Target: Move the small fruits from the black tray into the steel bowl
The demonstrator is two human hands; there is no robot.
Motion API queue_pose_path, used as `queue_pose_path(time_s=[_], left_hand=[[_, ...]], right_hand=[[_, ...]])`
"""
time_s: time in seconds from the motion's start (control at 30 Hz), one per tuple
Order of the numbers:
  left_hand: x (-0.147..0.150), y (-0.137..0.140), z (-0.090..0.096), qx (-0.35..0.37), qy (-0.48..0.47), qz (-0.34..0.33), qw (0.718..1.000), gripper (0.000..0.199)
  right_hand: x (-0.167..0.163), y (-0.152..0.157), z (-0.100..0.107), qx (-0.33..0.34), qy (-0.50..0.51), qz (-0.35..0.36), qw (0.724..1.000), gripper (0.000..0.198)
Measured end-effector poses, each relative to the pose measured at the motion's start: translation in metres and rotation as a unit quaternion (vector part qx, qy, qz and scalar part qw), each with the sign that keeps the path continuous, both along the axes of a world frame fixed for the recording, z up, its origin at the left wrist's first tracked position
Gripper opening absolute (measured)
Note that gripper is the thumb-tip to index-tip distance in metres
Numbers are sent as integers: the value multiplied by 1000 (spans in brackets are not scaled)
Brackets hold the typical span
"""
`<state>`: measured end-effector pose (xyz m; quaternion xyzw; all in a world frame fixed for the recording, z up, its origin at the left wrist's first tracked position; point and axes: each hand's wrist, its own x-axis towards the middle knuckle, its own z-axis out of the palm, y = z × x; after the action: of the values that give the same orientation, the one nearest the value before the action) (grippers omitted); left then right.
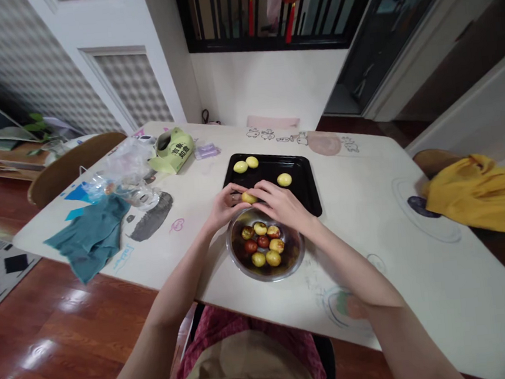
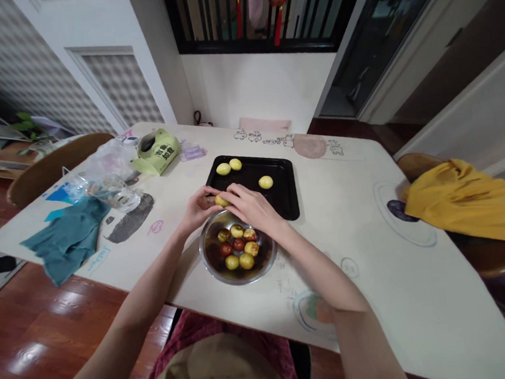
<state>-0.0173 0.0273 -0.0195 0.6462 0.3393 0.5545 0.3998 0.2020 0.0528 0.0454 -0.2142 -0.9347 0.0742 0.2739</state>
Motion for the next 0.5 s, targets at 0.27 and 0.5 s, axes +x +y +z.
queue_pose_path(time_s=[0.27, 0.5], left_hand=[[4, -8, 6, -25, 6, -73, 997, 55], [9, -9, 15, -28, 58, 25, 998, 53]], right_hand=[[22, -34, -1, 15, -60, 20, 998, 29], [38, -57, -4, -69, -168, 108, 977, 22]])
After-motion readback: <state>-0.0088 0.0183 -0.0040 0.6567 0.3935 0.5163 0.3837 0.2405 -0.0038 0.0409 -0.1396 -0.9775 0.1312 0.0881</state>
